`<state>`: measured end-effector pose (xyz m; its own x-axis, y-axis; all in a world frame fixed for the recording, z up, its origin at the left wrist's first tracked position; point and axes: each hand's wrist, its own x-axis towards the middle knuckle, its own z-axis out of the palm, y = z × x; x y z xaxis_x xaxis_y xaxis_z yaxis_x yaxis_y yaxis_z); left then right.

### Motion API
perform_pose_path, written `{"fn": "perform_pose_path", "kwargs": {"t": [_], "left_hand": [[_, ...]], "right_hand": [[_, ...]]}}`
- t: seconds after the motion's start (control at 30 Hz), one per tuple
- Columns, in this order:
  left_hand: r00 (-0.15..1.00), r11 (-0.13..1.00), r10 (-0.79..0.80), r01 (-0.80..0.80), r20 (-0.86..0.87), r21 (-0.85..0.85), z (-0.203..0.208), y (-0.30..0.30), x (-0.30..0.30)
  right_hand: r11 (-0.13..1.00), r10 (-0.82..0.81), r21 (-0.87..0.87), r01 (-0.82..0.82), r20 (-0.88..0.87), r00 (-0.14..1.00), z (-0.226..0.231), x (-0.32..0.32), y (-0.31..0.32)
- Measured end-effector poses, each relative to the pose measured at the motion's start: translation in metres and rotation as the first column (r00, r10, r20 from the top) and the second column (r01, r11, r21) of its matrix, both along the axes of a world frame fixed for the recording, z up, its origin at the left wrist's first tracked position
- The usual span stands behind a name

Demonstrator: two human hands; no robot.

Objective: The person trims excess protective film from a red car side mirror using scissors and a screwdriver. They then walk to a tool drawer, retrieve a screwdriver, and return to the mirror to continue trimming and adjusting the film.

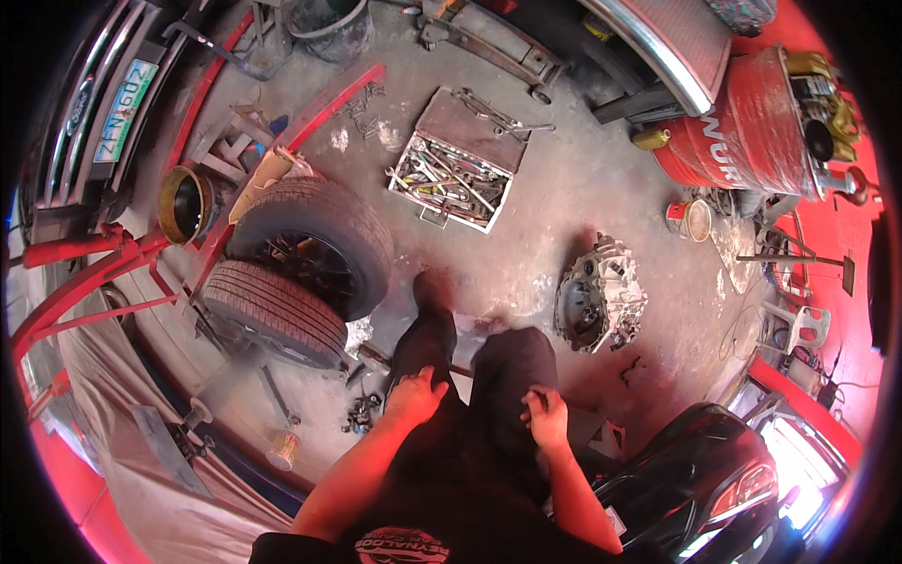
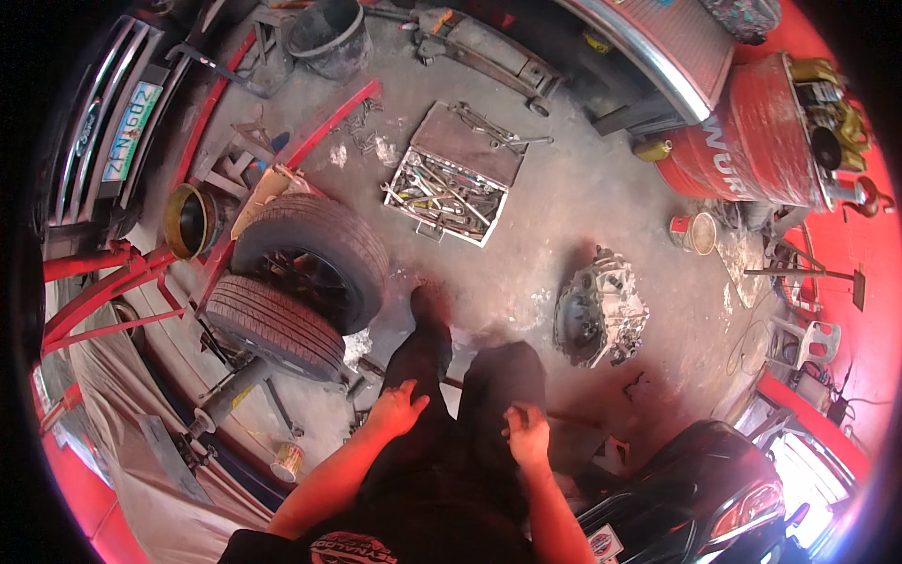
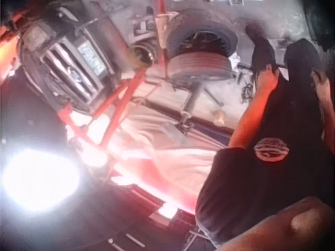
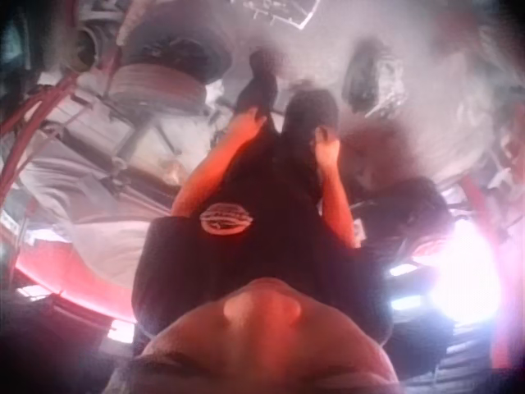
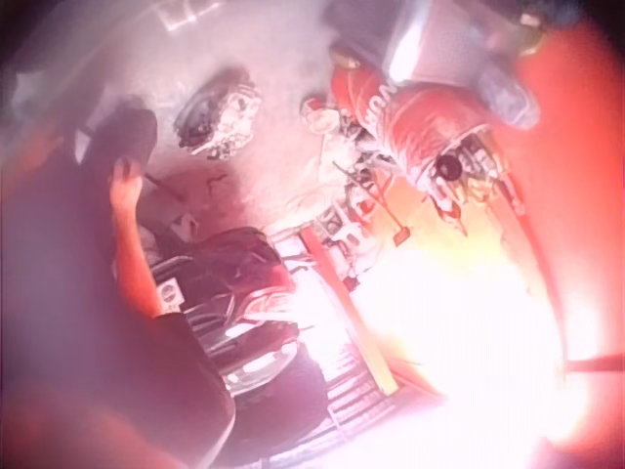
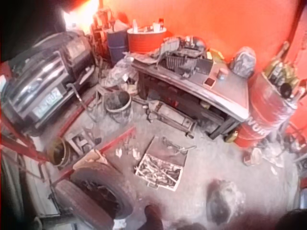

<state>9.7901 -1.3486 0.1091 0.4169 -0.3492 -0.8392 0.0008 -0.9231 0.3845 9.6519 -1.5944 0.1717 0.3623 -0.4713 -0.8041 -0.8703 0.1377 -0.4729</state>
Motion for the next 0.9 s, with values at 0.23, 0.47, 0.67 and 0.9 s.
{"fn": "perform_pose_path", "kwargs": {"t": [0.23,0.47,0.67,0.9], "left_hand": [[0.956,0.969,0.235,-0.244,0.173,0.032,-0.042,-0.055,0.060],[0.945,0.988,0.139,-0.153,0.297,0.024,-0.153,-0.107,0.039],[0.970,0.998,0.062,-0.054,0.236,-0.040,-0.196,-0.110,0.049],[0.974,1.000,0.024,-0.022,0.224,-0.013,-0.204,-0.079,0.076]], "right_hand": [[0.918,0.398,-0.045,-0.395,0.104,0.912,-0.136,0.087,-0.042],[0.806,0.591,0.037,-0.590,-0.022,0.806,-0.271,0.147,-0.080],[0.806,0.589,0.062,-0.588,-0.179,0.788,-0.354,0.160,-0.113],[0.801,0.571,-0.134,-0.584,-0.126,0.812,-0.434,0.197,-0.096]]}}
